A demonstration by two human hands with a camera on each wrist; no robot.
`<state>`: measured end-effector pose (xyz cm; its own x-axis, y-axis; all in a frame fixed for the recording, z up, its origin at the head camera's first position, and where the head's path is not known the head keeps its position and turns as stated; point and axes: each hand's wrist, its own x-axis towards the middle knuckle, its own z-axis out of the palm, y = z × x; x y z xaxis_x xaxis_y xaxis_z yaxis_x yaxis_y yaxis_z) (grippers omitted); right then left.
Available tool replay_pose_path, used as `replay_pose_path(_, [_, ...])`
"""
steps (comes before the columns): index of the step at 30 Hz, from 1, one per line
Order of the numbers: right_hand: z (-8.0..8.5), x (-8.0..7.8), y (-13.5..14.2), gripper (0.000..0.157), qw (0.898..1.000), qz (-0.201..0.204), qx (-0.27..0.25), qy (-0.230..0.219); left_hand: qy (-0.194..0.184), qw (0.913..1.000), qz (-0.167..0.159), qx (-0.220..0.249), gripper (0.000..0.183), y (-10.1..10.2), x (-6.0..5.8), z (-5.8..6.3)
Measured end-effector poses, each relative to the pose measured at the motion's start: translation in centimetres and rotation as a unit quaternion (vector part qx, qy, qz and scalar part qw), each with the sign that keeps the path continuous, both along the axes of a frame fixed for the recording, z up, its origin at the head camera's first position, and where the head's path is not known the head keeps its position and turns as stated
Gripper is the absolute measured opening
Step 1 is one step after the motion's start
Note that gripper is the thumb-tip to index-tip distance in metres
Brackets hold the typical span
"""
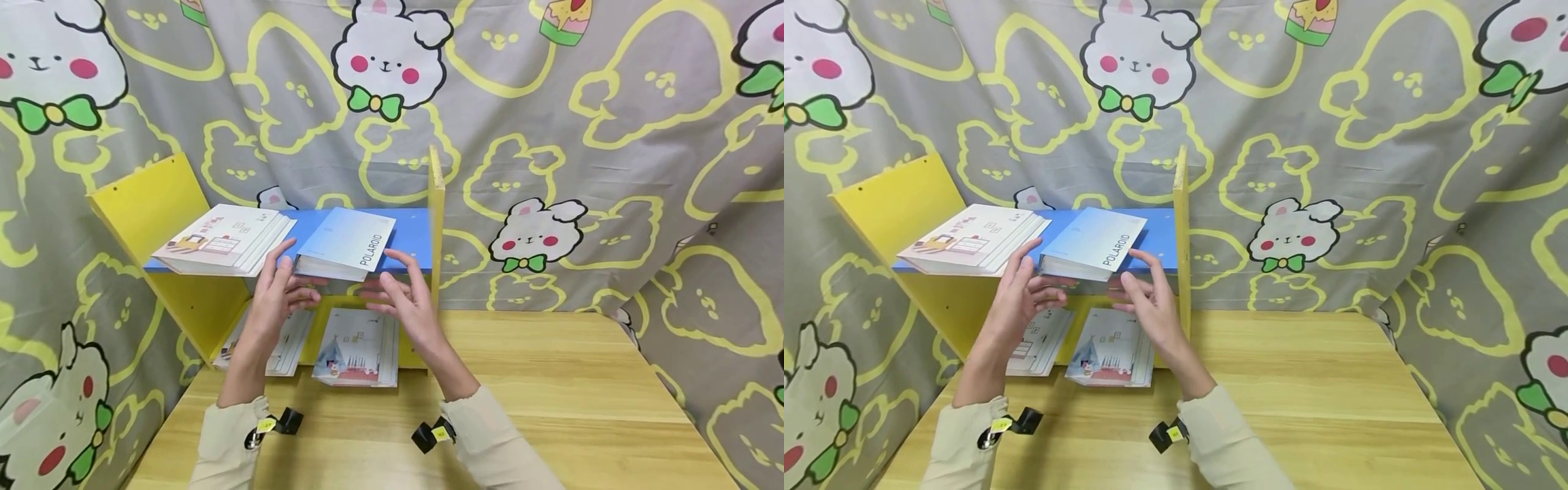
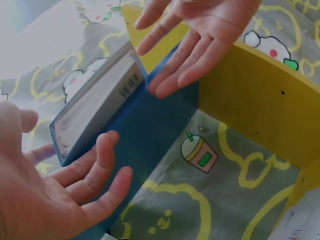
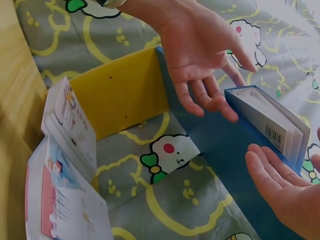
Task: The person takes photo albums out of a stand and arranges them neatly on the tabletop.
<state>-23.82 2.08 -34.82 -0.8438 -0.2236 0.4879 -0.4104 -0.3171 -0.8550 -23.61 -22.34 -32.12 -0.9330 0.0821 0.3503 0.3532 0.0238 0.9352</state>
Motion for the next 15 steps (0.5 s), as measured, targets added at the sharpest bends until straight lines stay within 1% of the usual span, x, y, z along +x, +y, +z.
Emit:
replay_pose_path(4, [0.3, -0.2, -0.4, 0.048, 1.000, 0.019, -0.017, -0.010, -0.017, 0.9996, -0.022, -0.010, 0.056, 0.0, 0.0, 0.4])
replay_pose_path(8, [0.6, -0.3, -0.7, 0.047, 0.999, 0.032, -0.023, -0.018, -0.027, 0.9986, -0.038, -0.022, 0.059, -0.2, -0.1, 0.6])
replay_pose_path(12, [0.8, -0.4, -1.0, 0.045, 0.998, 0.037, -0.030, -0.030, -0.031, 0.9978, -0.054, -0.024, 0.062, -0.4, -0.3, 0.8])
replay_pose_path(15, [1.0, -0.4, -1.3, 0.043, 0.998, 0.042, -0.036, -0.043, -0.030, 0.9977, -0.057, -0.020, 0.061, -0.4, -0.5, 1.0])
